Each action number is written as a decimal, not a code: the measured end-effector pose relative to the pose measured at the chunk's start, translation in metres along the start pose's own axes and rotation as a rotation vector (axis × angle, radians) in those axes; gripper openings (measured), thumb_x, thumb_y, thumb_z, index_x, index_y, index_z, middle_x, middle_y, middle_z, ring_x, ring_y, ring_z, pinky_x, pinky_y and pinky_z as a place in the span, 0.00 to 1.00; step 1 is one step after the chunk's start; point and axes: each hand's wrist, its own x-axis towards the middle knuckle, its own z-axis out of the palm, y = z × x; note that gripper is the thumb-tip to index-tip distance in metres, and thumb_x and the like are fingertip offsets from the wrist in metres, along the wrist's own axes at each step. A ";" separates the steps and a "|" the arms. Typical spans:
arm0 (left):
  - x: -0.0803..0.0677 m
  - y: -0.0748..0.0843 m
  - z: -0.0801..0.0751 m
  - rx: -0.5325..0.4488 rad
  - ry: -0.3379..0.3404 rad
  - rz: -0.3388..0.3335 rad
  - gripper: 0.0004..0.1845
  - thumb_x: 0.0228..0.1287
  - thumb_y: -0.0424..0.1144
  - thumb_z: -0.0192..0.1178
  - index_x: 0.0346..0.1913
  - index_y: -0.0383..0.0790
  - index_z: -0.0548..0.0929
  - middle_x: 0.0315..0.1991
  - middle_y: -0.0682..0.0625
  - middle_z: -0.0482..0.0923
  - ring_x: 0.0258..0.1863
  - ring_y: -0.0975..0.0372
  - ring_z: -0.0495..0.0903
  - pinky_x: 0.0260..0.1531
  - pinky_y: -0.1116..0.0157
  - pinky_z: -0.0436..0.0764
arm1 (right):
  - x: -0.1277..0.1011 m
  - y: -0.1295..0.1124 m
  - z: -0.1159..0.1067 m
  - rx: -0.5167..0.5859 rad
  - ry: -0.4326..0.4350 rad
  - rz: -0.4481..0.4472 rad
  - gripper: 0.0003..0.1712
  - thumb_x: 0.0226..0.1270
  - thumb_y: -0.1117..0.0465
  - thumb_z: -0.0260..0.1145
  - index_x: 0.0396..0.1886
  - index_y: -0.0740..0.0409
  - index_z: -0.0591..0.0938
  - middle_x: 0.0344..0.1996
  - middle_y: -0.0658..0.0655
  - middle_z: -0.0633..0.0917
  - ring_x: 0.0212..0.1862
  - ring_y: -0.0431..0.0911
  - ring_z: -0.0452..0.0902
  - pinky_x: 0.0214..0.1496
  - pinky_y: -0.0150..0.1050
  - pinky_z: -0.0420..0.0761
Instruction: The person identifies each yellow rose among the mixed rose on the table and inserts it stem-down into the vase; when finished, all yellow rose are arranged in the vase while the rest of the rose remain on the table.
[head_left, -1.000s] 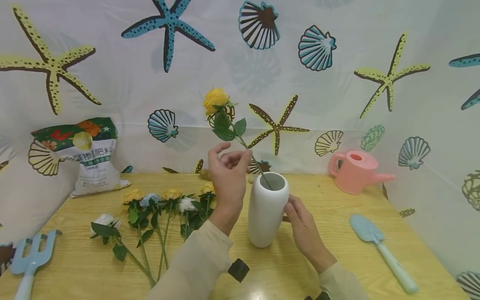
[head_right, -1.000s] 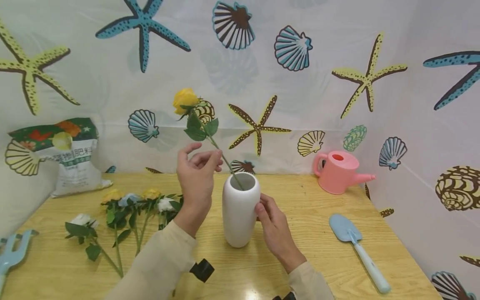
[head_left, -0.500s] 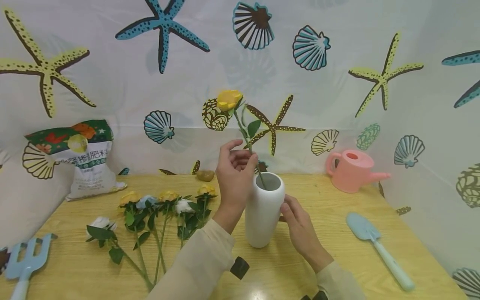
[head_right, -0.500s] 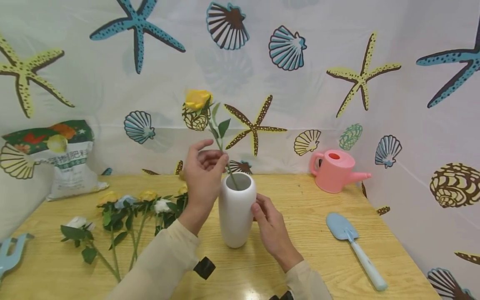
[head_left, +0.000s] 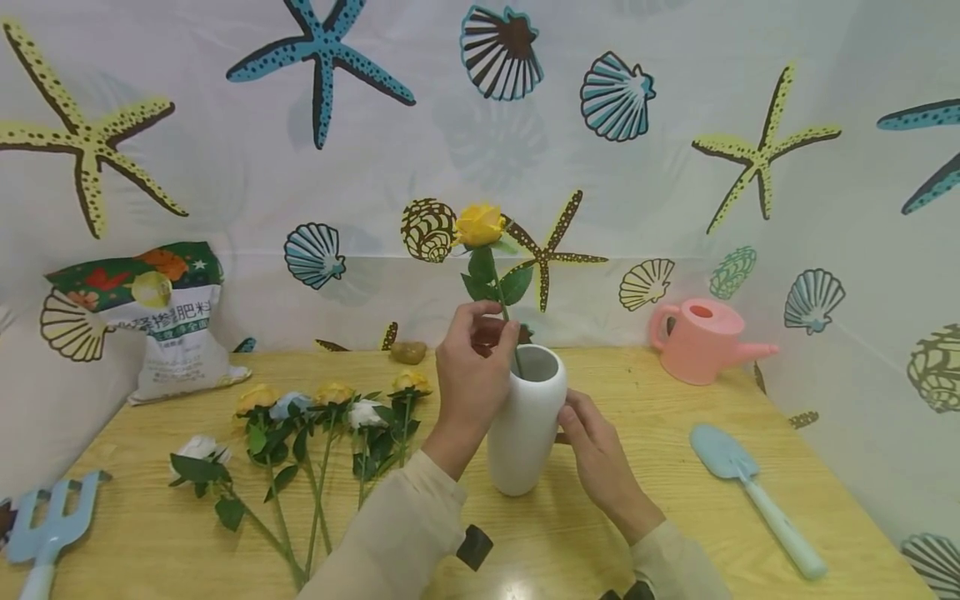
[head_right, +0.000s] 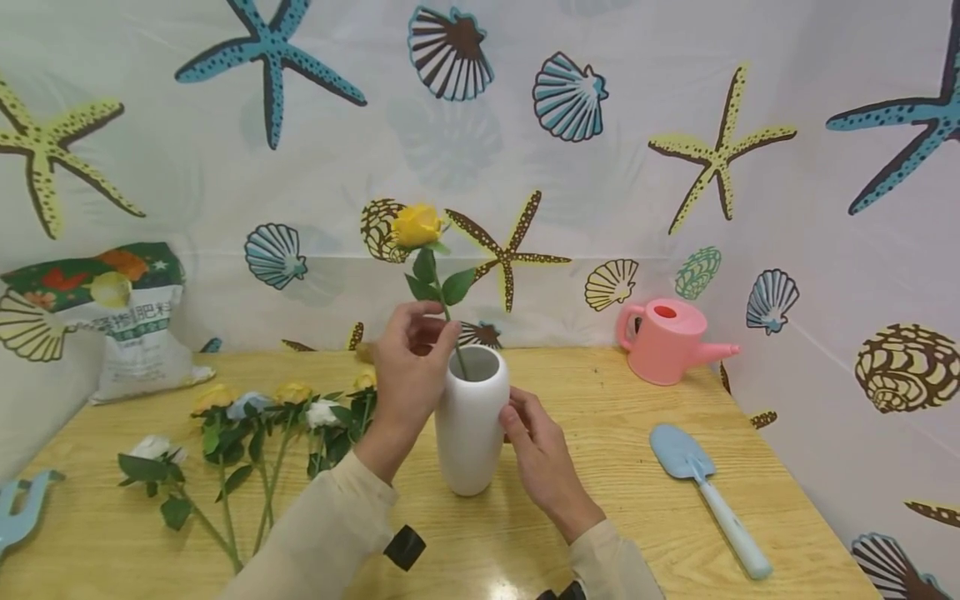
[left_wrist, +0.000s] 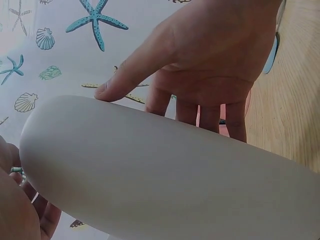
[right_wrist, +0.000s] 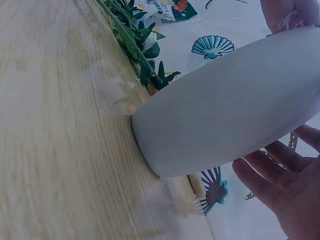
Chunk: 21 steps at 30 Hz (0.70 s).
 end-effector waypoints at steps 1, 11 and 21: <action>-0.001 0.000 0.000 0.010 0.002 -0.003 0.12 0.69 0.37 0.64 0.52 0.39 0.80 0.40 0.45 0.87 0.39 0.56 0.83 0.41 0.62 0.80 | 0.000 0.000 0.000 0.001 -0.002 0.002 0.22 0.84 0.57 0.46 0.68 0.62 0.72 0.63 0.62 0.80 0.60 0.54 0.78 0.53 0.37 0.84; -0.009 -0.003 0.000 0.067 0.006 -0.054 0.07 0.66 0.39 0.67 0.41 0.39 0.84 0.38 0.46 0.85 0.40 0.54 0.83 0.40 0.61 0.77 | 0.000 -0.001 0.000 -0.003 -0.007 0.007 0.22 0.84 0.57 0.45 0.68 0.62 0.72 0.63 0.62 0.80 0.59 0.53 0.78 0.53 0.37 0.84; -0.017 -0.006 -0.001 0.031 -0.020 -0.104 0.06 0.64 0.37 0.66 0.40 0.38 0.84 0.41 0.46 0.85 0.43 0.55 0.82 0.42 0.61 0.77 | 0.000 -0.001 -0.001 -0.009 -0.010 0.023 0.23 0.85 0.55 0.45 0.69 0.62 0.71 0.62 0.62 0.80 0.60 0.57 0.78 0.55 0.41 0.84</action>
